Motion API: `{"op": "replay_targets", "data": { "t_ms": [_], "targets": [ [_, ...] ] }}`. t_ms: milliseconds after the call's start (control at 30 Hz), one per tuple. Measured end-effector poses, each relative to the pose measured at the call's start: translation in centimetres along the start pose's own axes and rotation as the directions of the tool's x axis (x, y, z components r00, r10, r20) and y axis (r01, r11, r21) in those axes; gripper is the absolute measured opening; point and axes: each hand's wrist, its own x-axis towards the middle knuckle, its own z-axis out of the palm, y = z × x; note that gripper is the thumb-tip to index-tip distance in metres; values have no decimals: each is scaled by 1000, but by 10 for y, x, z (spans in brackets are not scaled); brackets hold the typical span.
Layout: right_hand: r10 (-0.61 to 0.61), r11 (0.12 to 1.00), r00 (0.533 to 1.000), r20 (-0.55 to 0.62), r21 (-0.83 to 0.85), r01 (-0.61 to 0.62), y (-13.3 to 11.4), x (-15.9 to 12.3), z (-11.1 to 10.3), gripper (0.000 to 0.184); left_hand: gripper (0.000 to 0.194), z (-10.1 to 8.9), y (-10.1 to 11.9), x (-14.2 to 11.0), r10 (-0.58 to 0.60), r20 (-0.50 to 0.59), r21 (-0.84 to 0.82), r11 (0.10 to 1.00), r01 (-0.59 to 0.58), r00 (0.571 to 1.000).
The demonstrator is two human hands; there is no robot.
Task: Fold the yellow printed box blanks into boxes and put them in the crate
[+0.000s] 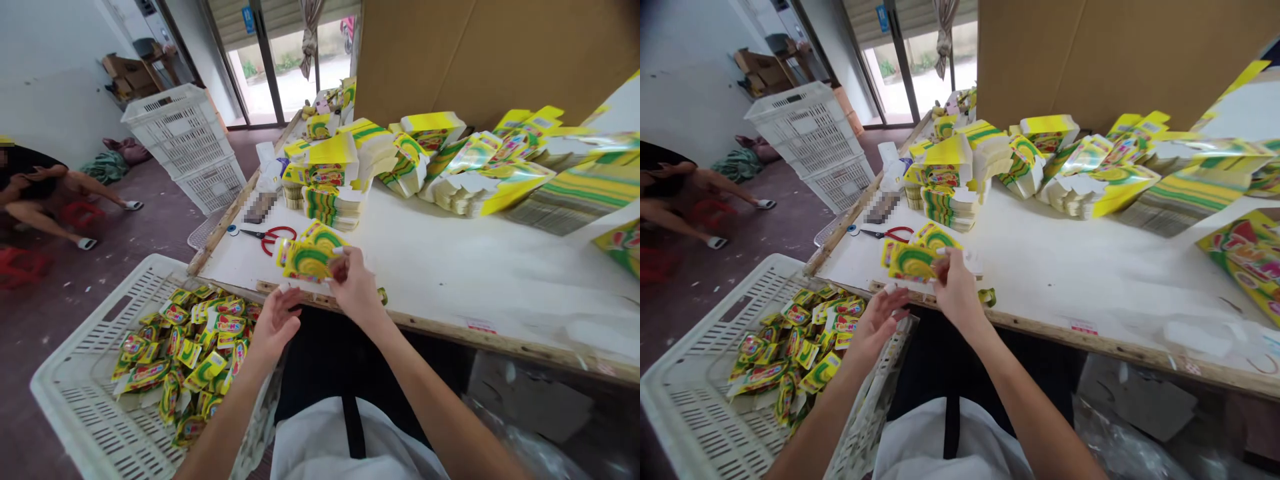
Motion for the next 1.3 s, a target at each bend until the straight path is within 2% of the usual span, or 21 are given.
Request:
{"op": "replay_targets", "data": {
  "t_ms": [67,100,167,200,267,333,400,500,600,667,733,800,900,1000,1200,1300],
  "targets": [
    [-20,982,997,72,191,6,-11,-26,6,51,60,24,6,3,22,-112,-357,932,-61,993],
    [-25,940,993,117,341,-17,-16,-38,8,50,60,34,10,5,13,-180,-456,885,-96,984],
    [-24,827,982,188,556,-87,-27,-59,13,45,62,49,20,9,-18,-295,-555,817,-156,955],
    [-20,783,977,213,611,-117,-31,-66,14,42,62,55,24,12,-31,-331,-572,801,-175,943],
    [-9,772,972,235,619,-143,-35,-72,14,37,64,61,29,15,-58,-374,-571,801,-181,925],
    [19,794,972,235,587,-157,-33,-71,11,36,66,63,30,16,-104,-381,-550,824,-134,919],
    [63,802,969,240,566,-193,-29,-67,7,36,73,63,28,15,-133,-338,-531,845,-72,932],
    [97,777,958,270,581,-243,-24,-62,0,37,76,63,20,10,-98,-287,-468,882,-50,953],
    [66,754,956,286,613,-236,-24,-62,-5,30,53,60,12,6,-67,-340,-395,916,-78,938],
    [62,778,962,267,591,-214,-24,-63,-7,21,38,56,10,6,-62,-358,-373,924,-82,932],
    [91,784,967,240,581,-218,-23,-63,-9,18,34,51,12,6,-68,-332,-362,930,-60,941],
    [139,726,959,247,633,-268,-20,-61,-11,22,34,46,17,5,-93,-285,-363,932,-18,954],
    [184,600,931,317,714,-361,-18,-59,-15,30,33,42,25,3,-134,-225,-359,932,46,965],
    [220,533,911,348,740,-411,-21,-59,-16,33,30,43,27,-1,-162,-198,-346,934,86,967],
    [244,452,911,332,792,-410,-29,-66,-12,26,29,49,21,-4,-169,-287,-352,934,61,943],
    [280,426,910,305,811,-402,-29,-68,-10,26,34,51,21,-5,-180,-296,-358,931,66,938]
  ]
}}
